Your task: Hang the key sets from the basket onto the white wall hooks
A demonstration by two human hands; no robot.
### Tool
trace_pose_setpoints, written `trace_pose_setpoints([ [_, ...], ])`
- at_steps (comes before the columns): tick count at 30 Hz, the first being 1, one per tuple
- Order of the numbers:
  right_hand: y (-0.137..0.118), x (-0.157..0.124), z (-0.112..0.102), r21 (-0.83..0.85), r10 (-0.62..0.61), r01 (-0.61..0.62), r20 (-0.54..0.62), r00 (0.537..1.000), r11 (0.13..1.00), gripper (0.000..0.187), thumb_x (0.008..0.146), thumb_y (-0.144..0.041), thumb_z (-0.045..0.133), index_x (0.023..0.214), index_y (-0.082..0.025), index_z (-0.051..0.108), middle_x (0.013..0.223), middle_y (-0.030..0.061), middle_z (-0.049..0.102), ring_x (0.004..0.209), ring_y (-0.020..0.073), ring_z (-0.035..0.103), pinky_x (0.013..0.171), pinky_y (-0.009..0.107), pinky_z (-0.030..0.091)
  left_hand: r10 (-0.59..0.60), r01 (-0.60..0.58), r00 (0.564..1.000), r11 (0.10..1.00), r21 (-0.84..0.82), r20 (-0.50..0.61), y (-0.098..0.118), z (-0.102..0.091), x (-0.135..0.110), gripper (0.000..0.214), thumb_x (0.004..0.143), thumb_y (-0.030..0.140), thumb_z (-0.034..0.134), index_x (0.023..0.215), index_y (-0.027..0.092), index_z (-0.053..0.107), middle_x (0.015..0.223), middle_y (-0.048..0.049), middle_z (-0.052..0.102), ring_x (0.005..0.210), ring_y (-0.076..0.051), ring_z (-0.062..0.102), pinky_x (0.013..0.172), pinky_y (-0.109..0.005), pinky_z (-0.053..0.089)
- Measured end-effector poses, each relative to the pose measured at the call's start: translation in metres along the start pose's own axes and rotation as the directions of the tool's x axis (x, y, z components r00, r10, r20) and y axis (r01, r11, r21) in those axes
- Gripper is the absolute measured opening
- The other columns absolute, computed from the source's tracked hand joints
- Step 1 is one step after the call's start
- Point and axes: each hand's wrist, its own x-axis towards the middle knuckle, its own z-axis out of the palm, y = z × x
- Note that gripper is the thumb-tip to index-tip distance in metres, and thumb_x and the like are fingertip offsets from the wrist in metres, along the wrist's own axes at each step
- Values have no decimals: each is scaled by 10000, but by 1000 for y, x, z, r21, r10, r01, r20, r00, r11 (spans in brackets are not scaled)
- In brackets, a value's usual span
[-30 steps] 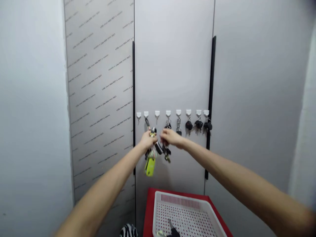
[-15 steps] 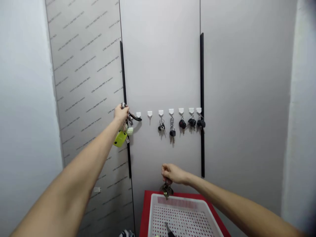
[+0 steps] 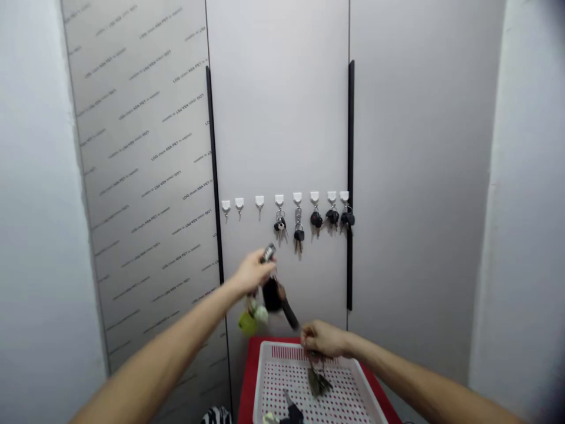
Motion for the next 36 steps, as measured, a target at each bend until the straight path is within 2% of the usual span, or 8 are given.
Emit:
trace_pose_setpoints([
  [4, -20, 3, -45, 42, -52, 73, -370, 927, 996, 111, 649, -157, 365, 688, -121, 462, 605, 10, 498, 456, 53, 453, 380, 149, 310, -163, 140, 953, 984, 107, 254, -66, 53, -32, 124, 561, 135, 434, 679, 161, 460, 392, 73, 377, 326, -49, 343, 353, -165, 279],
  [7, -55, 12, -86, 17, -146, 220, -695, 704, 975, 223, 670, -242, 373, 839, -124, 459, 749, 48, 526, 621, 86, 499, 509, 182, 372, -112, 8, 939, 953, 304, 325, -84, 66, -37, 207, 488, 152, 523, 693, 175, 516, 566, 12, 521, 527, -114, 475, 488, -209, 356],
  [10, -90, 28, -114, -91, -193, 232, -862, 469, 969, 305, 641, -315, 417, 882, -136, 468, 840, 61, 528, 753, 117, 487, 639, 212, 367, 2, -67, 986, 921, 383, 166, -67, 58, -8, 298, 464, 178, 562, 759, 174, 530, 762, -51, 559, 698, -158, 495, 604, -234, 367],
  [15, -113, 46, -132, -149, -141, 14, -894, 425, 989, 194, 633, -298, 403, 677, -148, 518, 717, 57, 550, 717, 156, 486, 633, 240, 352, 53, 80, 916, 947, 312, -398, -15, 34, 78, 359, 555, 256, 506, 896, 156, 454, 940, -108, 507, 823, -181, 476, 665, -269, 356],
  [21, -135, 37, -162, -166, -205, 168, -948, 245, 972, 214, 690, -279, 306, 637, -160, 477, 635, 19, 528, 634, 116, 478, 563, 198, 355, -48, 148, 852, 977, 151, -522, 5, 43, 135, 281, 514, 240, 550, 774, 155, 486, 754, -69, 564, 714, -162, 515, 550, -218, 362],
  [27, -174, 23, -178, -78, -260, 449, -896, 361, 890, 165, 709, -249, 300, 696, -160, 438, 598, -16, 508, 522, 60, 459, 467, 159, 360, -3, 97, 839, 985, 143, -544, 34, 18, 144, 113, 616, 222, 427, 570, 143, 494, 524, -20, 527, 520, -103, 502, 449, -178, 327],
  [33, -141, -2, -124, 57, -282, 365, -528, 801, 929, 82, 664, -170, 366, 609, -143, 420, 495, -32, 465, 373, 42, 401, 340, 146, 311, 141, -88, 806, 989, 119, -575, 65, -17, 129, 134, 630, 182, 382, 568, 149, 497, 481, 14, 497, 427, -63, 452, 421, -161, 312],
  [36, -87, -5, -69, -11, -191, 197, -297, 936, 980, 121, 639, -147, 386, 525, -129, 424, 425, -43, 405, 348, 37, 362, 330, 146, 299, 173, -29, 871, 952, 304, -460, 67, -15, 125, 118, 584, 169, 437, 481, 148, 491, 402, 15, 463, 416, -77, 438, 423, -174, 302],
])
